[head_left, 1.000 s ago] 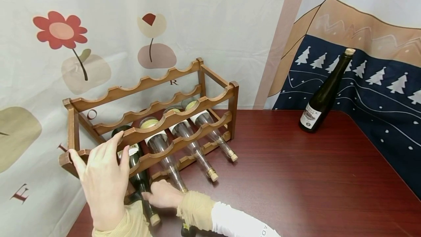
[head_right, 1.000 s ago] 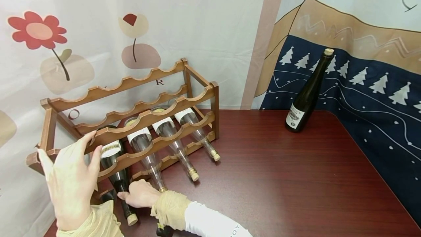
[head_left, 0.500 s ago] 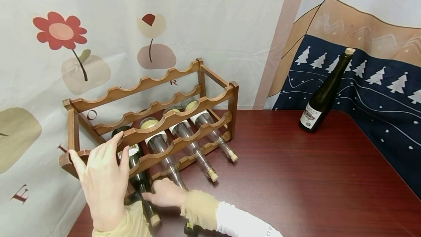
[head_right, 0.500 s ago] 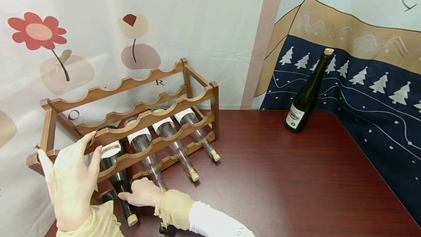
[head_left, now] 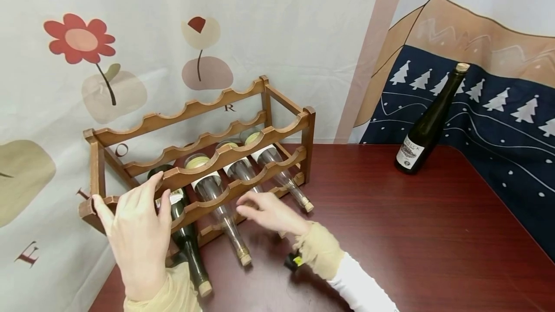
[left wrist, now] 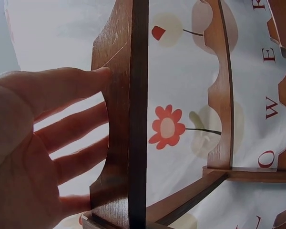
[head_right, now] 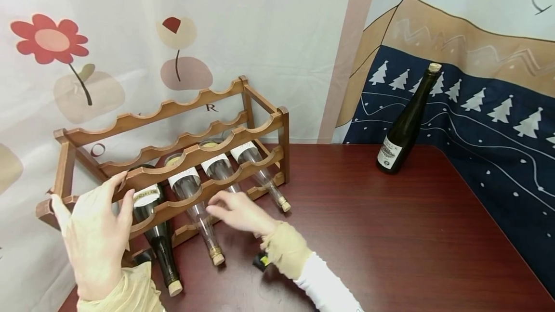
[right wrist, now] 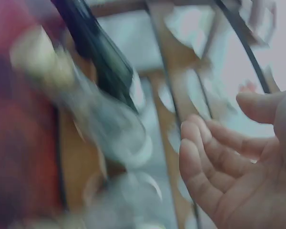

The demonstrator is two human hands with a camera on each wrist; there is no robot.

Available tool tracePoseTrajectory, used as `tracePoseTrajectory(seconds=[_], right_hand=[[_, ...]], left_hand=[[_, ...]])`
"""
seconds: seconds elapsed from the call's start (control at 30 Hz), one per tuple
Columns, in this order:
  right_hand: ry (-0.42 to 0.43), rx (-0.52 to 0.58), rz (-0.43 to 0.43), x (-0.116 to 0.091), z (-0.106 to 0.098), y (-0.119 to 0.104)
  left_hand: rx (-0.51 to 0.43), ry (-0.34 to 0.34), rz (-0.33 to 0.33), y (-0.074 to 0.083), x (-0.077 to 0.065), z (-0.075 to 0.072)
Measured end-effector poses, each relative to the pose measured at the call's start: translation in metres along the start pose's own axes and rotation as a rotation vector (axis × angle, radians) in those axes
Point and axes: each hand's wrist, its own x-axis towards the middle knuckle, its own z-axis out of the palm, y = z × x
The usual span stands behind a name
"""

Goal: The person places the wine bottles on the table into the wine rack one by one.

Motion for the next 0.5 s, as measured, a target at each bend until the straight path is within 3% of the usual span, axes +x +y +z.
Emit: tracePoseTrajectory(seconds=[0.17,0.5], right_hand=[[0.205,0.045,-0.026,-0.018,-0.050,0.028],[0.695,0.175,0.095,-0.059,-0.140,0.079]], left_hand=[[0.001,0.017,0.000,0.000,0.001,0.002],[0.005,0.032,-0.008,-0.001,0.002,0.005]])
